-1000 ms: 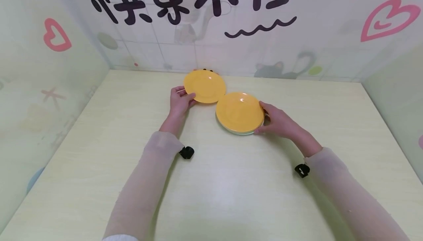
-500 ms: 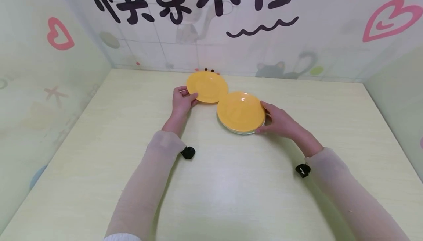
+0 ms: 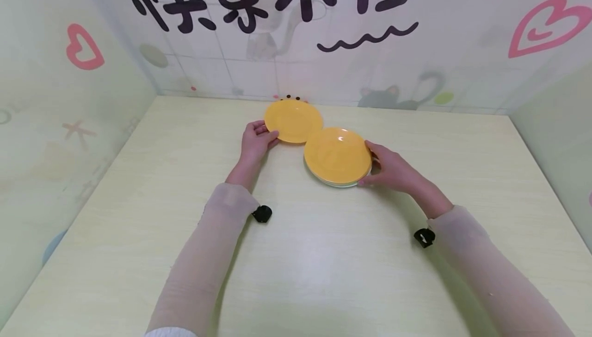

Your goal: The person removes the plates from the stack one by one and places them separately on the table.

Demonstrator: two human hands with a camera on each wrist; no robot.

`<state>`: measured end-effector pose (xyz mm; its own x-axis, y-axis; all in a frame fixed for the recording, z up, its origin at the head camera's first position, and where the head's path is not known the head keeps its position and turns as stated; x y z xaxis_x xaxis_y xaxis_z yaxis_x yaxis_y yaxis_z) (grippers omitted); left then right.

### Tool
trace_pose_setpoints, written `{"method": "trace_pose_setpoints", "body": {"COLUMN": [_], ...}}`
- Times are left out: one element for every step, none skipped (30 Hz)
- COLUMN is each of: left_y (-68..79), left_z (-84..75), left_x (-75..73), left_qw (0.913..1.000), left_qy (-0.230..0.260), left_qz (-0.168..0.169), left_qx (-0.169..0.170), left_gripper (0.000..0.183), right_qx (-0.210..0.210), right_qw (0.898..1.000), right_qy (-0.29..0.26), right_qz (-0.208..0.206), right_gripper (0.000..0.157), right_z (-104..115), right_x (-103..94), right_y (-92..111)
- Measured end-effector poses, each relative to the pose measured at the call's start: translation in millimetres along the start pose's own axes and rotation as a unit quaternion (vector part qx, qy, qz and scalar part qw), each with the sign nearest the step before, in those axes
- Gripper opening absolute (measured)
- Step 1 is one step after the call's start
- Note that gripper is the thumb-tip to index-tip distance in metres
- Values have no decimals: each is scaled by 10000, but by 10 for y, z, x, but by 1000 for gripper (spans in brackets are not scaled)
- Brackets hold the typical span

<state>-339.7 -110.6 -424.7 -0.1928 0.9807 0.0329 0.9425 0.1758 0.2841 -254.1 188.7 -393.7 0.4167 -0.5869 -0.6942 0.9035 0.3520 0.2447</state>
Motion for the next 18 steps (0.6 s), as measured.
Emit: {"method": "trace_pose_setpoints", "body": {"left_y": [-1, -3, -4, -7, -7, -8, -8, -9, -7, -5, -4, 0, 3, 8, 13, 20, 29, 39], "left_z": [1, 3, 4, 6, 8, 10, 11, 11, 7, 5, -2, -11, -22, -32, -41, -52, -61, -68], "left_x": [1, 0, -1, 2, 4, 5, 7, 8, 10, 12, 13, 16, 20, 21, 23, 26, 29, 30], "left_qw": [10000, 10000, 10000, 10000, 10000, 9999, 9998, 9997, 9995, 9990, 9981, 9970, 9954, 9936, 9916, 9894, 9876, 9864], "left_qy": [10, 9, -4, -11, -53, -99, -142, -217, -305, -432, -595, -746, -915, -1088, -1241, -1392, -1502, -1572], "left_qz": [9, 17, 24, 34, 42, 52, 69, 83, 103, 124, 153, 188, 225, 253, 283, 318, 355, 391], "left_qx": [-18, -32, -44, -61, -71, -74, -74, -63, -45, -22, 31, 84, 142, 188, 228, 266, 283, 282], "left_gripper": [57, 57, 57, 57, 57, 57, 58, 58, 58, 59, 59, 60, 60, 60, 61, 61, 60, 60], "right_qx": [0, 2, 10, 17, 23, 28, 35, 40, 44, 46, 45, 47, 47, 46, 46, 46, 47, 51], "right_qw": [10000, 10000, 10000, 10000, 10000, 10000, 10000, 10000, 10000, 10000, 10000, 10000, 10000, 10000, 10000, 10000, 10000, 10000], "right_qy": [7, 13, 19, 21, 24, 17, 10, 10, 4, 0, -4, 0, 7, 14, 12, 13, 20, 25], "right_qz": [3, 7, 12, 14, 15, 16, 19, 21, 22, 23, 21, 20, 20, 19, 19, 21, 21, 25], "right_gripper": [104, 104, 104, 104, 104, 104, 104, 103, 103, 103, 103, 103, 103, 103, 104, 104, 103, 103], "right_z": [1, 2, 0, -2, -6, -9, -10, -13, -14, -14, -14, -13, -13, -13, -12, -13, -13, -15], "right_x": [0, 0, 0, 1, 1, 2, 3, 4, 4, 4, 3, 2, 2, 1, 1, 1, 1, 1], "right_y": [0, -1, -2, 0, 0, 0, 2, 1, 2, 2, 2, 2, 1, 0, -1, -3, -4, -5]}}
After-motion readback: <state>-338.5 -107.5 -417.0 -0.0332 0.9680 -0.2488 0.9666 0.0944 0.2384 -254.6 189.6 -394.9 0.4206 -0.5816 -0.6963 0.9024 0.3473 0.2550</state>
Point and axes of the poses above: each hand's wrist, its own y-axis away from the middle knuckle, its own x-axis out of the palm, z = x × y, the point moved 9 cm from there along -y, towards the middle knuckle, and after that the axes turned 1 degree about -y, right-handed, at the moved point
